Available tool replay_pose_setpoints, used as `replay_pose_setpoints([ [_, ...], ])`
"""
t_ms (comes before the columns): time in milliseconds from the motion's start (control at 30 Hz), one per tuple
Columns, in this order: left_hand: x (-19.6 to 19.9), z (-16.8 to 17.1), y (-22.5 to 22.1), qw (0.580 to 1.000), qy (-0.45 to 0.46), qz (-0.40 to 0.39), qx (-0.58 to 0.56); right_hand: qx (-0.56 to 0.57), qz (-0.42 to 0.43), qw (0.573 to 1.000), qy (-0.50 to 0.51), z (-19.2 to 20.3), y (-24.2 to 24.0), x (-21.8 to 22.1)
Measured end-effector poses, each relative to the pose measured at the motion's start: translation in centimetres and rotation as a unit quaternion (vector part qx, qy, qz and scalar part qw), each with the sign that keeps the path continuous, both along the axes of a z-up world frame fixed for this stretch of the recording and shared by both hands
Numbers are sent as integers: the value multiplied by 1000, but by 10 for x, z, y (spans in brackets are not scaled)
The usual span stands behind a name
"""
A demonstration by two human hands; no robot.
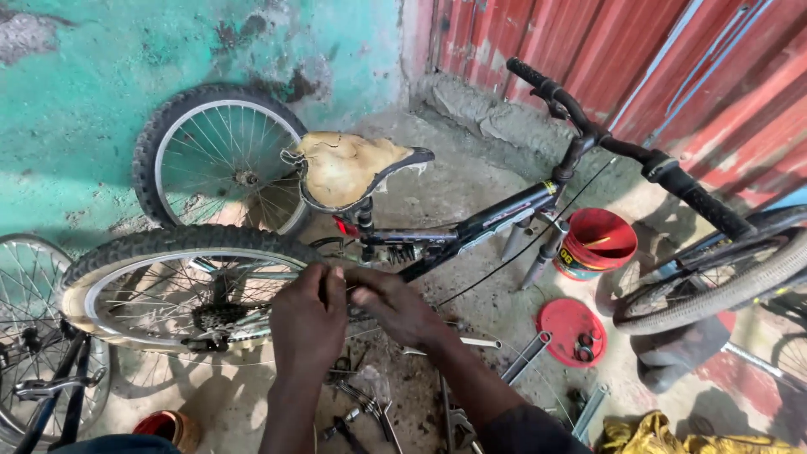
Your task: Adjusting and repairing the chain and derailleur system of a mountain bike
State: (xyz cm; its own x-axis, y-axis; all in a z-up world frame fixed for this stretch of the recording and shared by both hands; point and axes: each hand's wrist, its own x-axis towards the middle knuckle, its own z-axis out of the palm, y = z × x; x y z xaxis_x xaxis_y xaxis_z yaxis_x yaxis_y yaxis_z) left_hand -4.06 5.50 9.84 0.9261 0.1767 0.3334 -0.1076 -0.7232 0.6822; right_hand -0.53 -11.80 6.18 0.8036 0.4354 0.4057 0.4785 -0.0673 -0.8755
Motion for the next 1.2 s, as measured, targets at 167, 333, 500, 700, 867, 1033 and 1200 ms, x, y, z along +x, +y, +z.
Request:
replay_pose_setpoints([
  [167, 30, -48, 66, 991, -48, 112, 59, -127, -351, 927, -20, -29, -135, 28],
  [333, 42, -99, 75, 979, -24, 186, 82, -416, -569, 683, 192, -200, -418, 12],
  [500, 45, -105, -33, 986, 119, 38, 107, -487, -625, 604, 85, -173, -281, 64],
  [700, 66, -94, -137, 987, 77, -126, 68, -170, -180, 954, 171, -4, -93, 9],
  [867, 121, -148, -147, 983, 124, -83, -109, -140, -299, 923, 197, -60, -156, 31],
  [1033, 143, -188, -169, 727, 222, -156, -631, -213, -481, 835, 160, -105, -252, 76],
  [1200, 164, -252, -226, 674, 259, -198, -663, -261, -532, 789, 161, -121, -265, 118],
])
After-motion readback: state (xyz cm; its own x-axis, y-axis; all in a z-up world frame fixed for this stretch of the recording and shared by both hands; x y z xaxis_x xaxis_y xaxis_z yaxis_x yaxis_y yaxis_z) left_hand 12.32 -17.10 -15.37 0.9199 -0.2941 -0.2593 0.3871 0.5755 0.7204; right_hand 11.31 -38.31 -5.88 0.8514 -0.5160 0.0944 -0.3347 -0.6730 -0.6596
